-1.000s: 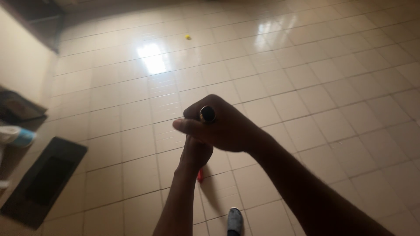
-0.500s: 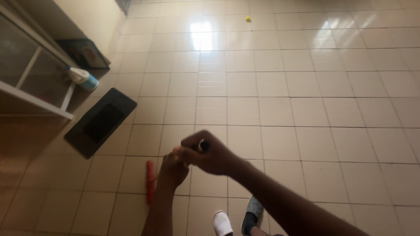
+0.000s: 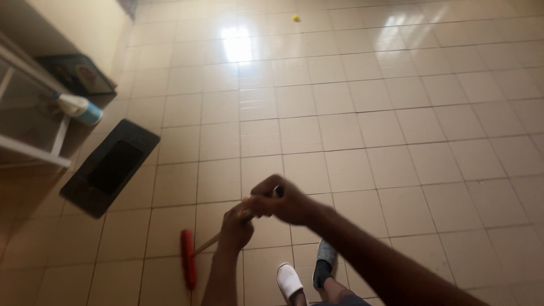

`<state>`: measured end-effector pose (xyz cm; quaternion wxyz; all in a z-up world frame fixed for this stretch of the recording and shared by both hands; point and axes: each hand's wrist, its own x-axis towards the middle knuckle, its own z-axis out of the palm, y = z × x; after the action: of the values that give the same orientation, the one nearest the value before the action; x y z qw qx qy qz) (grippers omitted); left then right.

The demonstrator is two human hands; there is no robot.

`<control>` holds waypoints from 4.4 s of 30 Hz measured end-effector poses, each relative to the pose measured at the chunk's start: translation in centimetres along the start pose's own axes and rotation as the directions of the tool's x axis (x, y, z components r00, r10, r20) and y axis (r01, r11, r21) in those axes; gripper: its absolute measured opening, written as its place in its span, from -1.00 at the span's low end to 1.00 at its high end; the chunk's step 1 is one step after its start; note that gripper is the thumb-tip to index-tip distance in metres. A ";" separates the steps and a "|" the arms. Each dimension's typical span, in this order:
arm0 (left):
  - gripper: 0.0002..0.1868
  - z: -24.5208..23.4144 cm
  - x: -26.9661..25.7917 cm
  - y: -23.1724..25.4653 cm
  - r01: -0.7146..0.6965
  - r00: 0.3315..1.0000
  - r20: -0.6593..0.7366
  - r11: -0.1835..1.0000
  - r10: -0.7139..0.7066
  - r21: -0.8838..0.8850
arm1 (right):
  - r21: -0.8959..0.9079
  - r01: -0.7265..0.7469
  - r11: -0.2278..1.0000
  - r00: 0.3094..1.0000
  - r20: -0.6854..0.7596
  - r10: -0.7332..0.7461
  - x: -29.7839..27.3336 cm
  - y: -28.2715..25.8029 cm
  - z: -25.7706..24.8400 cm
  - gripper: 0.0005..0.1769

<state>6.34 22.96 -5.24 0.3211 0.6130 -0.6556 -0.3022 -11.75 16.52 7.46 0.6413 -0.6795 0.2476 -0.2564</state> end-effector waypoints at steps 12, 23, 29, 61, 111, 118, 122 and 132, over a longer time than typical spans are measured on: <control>-0.81 8.2 9.8 15.2 -0.087 0.982 0.151 0.982 0.113 -0.169 | -0.215 -0.095 0.972 0.960 -0.278 0.033 -7.6 -13.4 -10.1 -0.52; -0.88 10.0 9.8 23.8 -0.084 0.980 0.133 0.917 0.147 -0.390 | -0.397 -0.007 0.918 0.977 -0.197 -0.078 -12.4 -14.9 -13.8 -0.48; -0.80 15.6 8.9 21.3 -0.043 0.980 0.197 0.998 0.034 0.040 | -0.304 0.106 0.947 0.956 -0.230 -0.181 -17.6 -8.2 -17.6 -0.51; -0.83 36.2 25.8 38.4 -0.100 0.953 0.254 0.962 0.167 -0.256 | -0.267 -0.315 0.911 0.858 -0.491 0.153 -24.9 -17.6 -42.2 -0.49; -0.76 48.7 47.0 49.1 -0.256 0.957 0.016 0.866 0.291 -0.430 | -0.318 -0.179 0.931 0.917 -0.398 0.040 -22.3 -14.5 -69.8 -0.46; -0.54 47.4 46.9 48.4 -0.419 0.904 -0.099 0.813 0.417 -0.404 | -0.433 0.075 0.898 0.972 -0.170 -0.163 -20.8 -17.1 -68.6 -0.50; -0.64 44.3 45.8 46.8 -0.282 0.957 -0.112 0.762 0.269 -0.583 | -0.462 0.138 0.876 0.966 -0.134 -0.223 -18.9 -16.7 -66.2 -0.43; -0.87 35.4 41.4 29.9 0.045 0.998 -0.060 0.972 -0.032 0.229 | -0.163 0.127 0.978 0.979 -0.137 -0.150 -12.1 -7.0 -59.0 -0.41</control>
<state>-41.66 -16.29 -1.20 0.2602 0.6668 -0.6651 -0.2129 -59.96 -18.97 16.84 0.5473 -0.7214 0.2659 -0.3306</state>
